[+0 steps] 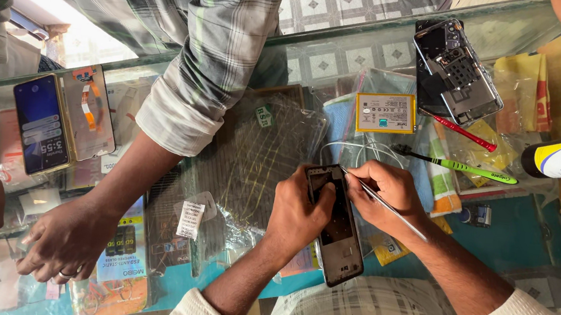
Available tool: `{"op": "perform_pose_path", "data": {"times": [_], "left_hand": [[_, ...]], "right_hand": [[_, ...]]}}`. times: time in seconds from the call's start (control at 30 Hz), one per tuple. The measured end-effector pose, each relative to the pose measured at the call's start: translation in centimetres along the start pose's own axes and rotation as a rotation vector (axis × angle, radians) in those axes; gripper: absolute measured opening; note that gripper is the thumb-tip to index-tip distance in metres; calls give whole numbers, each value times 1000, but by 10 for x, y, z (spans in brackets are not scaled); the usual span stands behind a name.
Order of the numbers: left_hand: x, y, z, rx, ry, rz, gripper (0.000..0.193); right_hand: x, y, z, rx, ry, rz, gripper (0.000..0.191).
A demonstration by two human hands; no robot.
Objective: The person uses a small tool to scrape and clean the interior of a disassembled smartphone. They repeatedly apply a liquid from a bottle to the phone's internal components and continue scraping. The person handles the phone and the bottle throughout the clip.
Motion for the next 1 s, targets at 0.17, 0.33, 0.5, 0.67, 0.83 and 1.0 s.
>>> {"op": "perform_pose_path", "data": {"times": [0.17,0.33,0.5,0.67,0.83,1.0], "left_hand": [[0,-1,0,-4,23,-5,19],[0,-1,-2,-2,68,-25,23],[1,-2,-2,13,64,-26,23],[0,-1,-2,7,69,-37,22],[0,-1,-1,11,49,-20,22],[0,-1,-1,6,72,-15,21]], "right_hand": [[-2,0,-1,-9,13,-20,11],[-3,-3,1,1,-14,-59,12],[-3,-3,3,-44,-67,-43,12],[-3,-3,0,-8,29,-42,12],[-4,-1,5,-69,-36,-25,14],[-9,0,8,-21,-80,-72,12]]}}
Point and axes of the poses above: each hand's wrist, its own x-axis towards the middle knuckle, its own y-axis out of the back of the hand, z = x × y, the point moved 5 cm from there along x, towards the middle knuckle, and after that the axes turned 4 degrees about -z, right-handed, at the moved point
